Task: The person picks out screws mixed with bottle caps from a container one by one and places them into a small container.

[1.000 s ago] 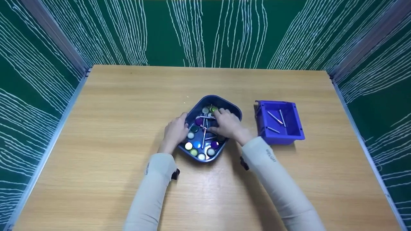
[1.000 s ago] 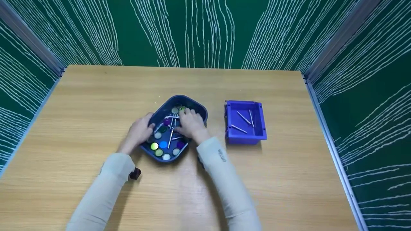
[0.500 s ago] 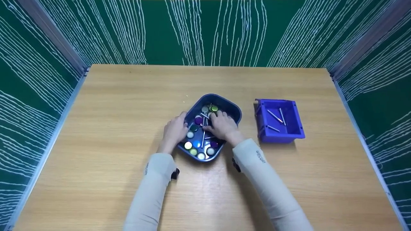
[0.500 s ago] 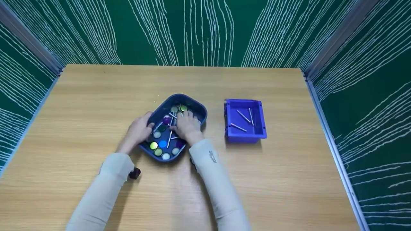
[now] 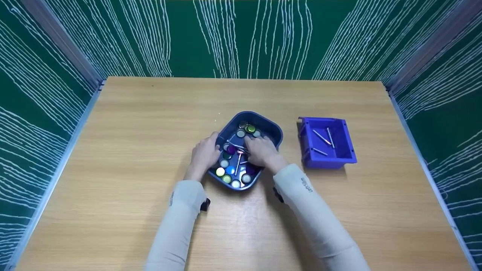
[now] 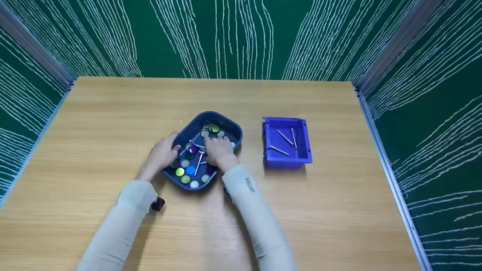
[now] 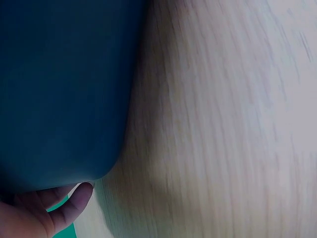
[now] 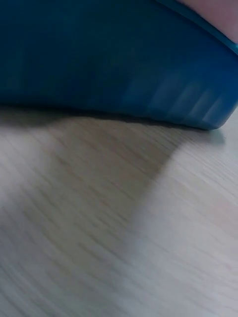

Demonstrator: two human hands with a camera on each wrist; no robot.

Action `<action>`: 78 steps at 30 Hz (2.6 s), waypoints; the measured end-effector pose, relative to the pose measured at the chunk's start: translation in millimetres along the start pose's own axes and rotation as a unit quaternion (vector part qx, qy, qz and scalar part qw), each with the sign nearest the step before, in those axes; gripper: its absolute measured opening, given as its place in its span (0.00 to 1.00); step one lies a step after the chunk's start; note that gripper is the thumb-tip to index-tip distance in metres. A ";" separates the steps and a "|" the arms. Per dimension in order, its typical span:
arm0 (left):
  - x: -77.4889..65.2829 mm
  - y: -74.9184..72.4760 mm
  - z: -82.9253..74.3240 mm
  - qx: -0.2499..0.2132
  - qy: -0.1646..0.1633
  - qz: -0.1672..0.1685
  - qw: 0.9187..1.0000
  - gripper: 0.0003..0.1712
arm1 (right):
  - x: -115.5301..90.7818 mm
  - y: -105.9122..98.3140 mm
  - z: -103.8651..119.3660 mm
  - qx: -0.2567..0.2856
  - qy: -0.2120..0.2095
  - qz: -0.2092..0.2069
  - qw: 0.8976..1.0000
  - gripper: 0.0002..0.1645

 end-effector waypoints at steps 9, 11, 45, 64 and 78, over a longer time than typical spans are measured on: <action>-0.6 0.1 -3.6 -0.003 0.001 0.005 1.000 0.24 | -7.7 -2.5 8.7 0.016 -0.005 0.014 1.000 0.18; -0.9 0.9 -3.5 -0.002 0.002 0.006 1.000 0.24 | -9.7 -4.1 12.9 0.015 -0.013 0.016 1.000 0.15; -0.9 1.4 -1.1 0.007 -0.003 0.001 1.000 0.25 | -32.3 -62.0 -32.9 0.176 -0.022 -0.116 0.977 0.14; -2.2 -0.5 1.0 0.005 -0.008 0.002 1.000 0.24 | -69.2 -74.0 -135.9 0.230 0.061 -0.141 0.961 0.13; -3.4 -1.1 2.4 0.004 -0.004 -0.008 1.000 0.22 | -91.1 -66.3 -183.5 0.173 0.104 -0.121 0.972 0.16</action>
Point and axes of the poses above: each hand's wrist, its own x-axis towards the middle knuckle, its own y-axis out of the palm, z = x × y, the point moved 8 cm from there along x, towards the middle knuckle, and after that the axes turned 6 degrees about -x, right-handed, at the moved point
